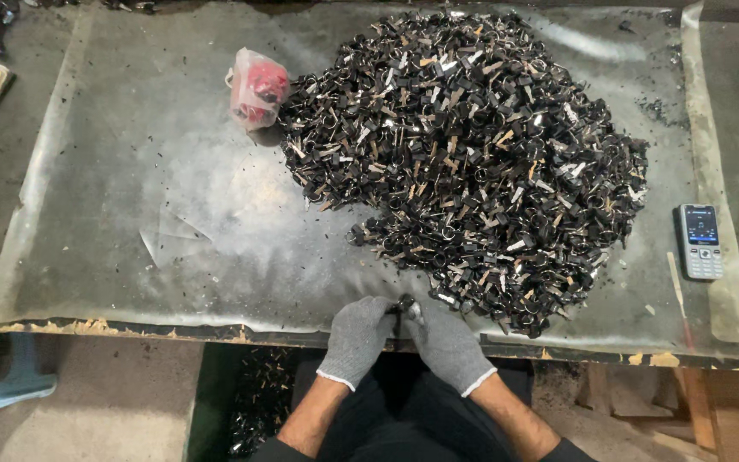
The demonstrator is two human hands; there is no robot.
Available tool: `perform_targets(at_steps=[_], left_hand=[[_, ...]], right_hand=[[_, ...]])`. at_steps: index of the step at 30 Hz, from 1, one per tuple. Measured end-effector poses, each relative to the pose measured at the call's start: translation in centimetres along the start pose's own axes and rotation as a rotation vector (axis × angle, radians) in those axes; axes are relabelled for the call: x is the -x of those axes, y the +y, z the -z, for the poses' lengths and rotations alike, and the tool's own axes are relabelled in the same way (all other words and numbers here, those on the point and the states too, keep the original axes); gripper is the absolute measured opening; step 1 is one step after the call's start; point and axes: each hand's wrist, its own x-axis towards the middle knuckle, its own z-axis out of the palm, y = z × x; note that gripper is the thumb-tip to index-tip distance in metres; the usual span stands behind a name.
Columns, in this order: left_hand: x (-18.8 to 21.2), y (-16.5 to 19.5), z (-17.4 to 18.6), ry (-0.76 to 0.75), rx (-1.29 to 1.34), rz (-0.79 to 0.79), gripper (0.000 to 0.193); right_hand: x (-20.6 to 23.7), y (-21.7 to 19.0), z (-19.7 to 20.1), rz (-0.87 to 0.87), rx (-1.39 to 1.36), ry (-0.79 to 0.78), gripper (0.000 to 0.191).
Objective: The person sits at a workshop table wearing gloves and works through a large pile of small black metal components, picking up and manipulating individual pieces by hand at the near edge of the pile and placing finished pieces into an orange basket on the table.
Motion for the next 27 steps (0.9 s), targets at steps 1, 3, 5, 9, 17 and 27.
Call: perform_targets(at_steps=[1, 3, 5, 9, 17, 27], left_hand=[[0.1, -0.2, -0.4, 0.014, -0.040, -0.028, 0.019], [0.4, -0.5, -1.1, 0.033, -0.119, -0.083, 0.015], [0.4, -0.9, -1.5, 0.019, -0.197, -0.147, 0.014], [0.6, -1.1, -1.6, 0.050, -0.129, -0.171, 0.024], [0.6, -0.3, -0.8, 0.054, -0.152, -0.145, 0.024], [1.0, -0.4, -1.1, 0.071, -0.115, -0.123, 0.018]], right_hand=[[0.0, -0.3, -0.3, 0.044, -0.020, 0.061, 0.061], [-0.4, -1.0, -0.9, 0.054, 0.451, 0.057, 0.039], [-0.9, -1.4, -0.9, 0.033, 0.547, 0.046, 0.040], [-1.4, -1.6, 1.2, -0.066, 0.161, -0.092, 0.068], [-0.3, -2.7, 2.1, -0.009, 0.203, -0.019, 0.078], [-1.2, -3.8, 2.5, -0.135, 0.218, -0.159, 0.066]])
